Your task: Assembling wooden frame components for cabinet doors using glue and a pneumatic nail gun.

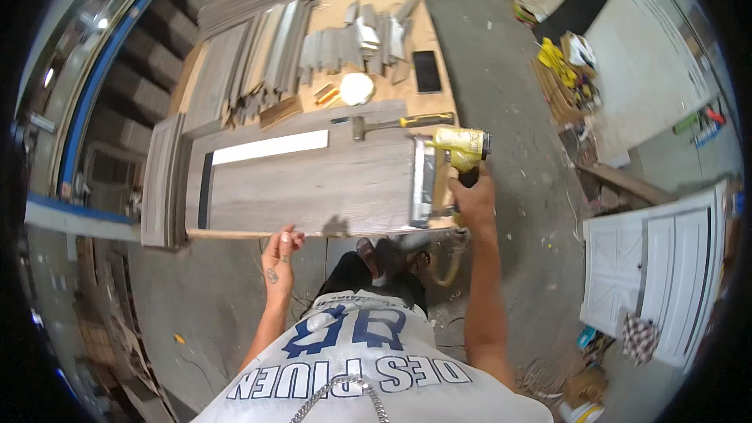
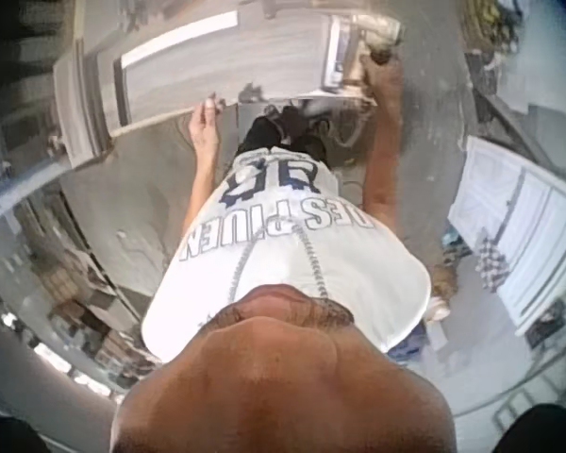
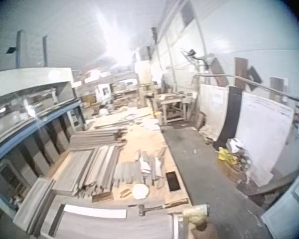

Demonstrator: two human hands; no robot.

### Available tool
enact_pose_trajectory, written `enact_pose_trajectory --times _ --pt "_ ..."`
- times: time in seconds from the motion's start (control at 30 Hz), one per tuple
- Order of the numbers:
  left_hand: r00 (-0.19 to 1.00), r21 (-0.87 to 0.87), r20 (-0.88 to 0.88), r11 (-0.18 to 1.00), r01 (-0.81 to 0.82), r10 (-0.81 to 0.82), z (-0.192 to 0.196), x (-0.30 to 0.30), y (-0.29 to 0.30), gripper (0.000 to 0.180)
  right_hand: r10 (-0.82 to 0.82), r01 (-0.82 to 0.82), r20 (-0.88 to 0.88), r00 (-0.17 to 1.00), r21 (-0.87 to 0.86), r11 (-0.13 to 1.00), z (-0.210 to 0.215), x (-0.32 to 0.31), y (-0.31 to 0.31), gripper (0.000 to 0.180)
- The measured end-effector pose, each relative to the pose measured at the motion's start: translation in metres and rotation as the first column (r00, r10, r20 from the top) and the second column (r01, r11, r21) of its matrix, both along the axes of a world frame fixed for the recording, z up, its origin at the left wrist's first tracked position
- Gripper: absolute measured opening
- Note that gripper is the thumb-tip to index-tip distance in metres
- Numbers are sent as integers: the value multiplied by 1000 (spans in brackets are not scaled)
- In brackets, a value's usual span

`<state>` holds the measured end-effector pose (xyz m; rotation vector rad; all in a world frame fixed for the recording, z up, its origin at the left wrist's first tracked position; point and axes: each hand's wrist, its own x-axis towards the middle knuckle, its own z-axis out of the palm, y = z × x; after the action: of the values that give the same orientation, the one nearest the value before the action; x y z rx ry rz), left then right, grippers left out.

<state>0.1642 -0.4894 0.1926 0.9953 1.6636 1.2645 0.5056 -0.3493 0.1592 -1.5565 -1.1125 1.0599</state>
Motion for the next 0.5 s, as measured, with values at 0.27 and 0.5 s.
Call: enact_pose_trajectory --times 0.27,0.5 --pt "983 -192 -171 976 -102 69 -56 -80 -31 41 77 -83 487 870 -10 997 -120 -3 40 34" --pt "945 -78 -308 987 -140 110 -83 -198 29 31 106 351 924 367 -243 904 -84 -61 37 42"
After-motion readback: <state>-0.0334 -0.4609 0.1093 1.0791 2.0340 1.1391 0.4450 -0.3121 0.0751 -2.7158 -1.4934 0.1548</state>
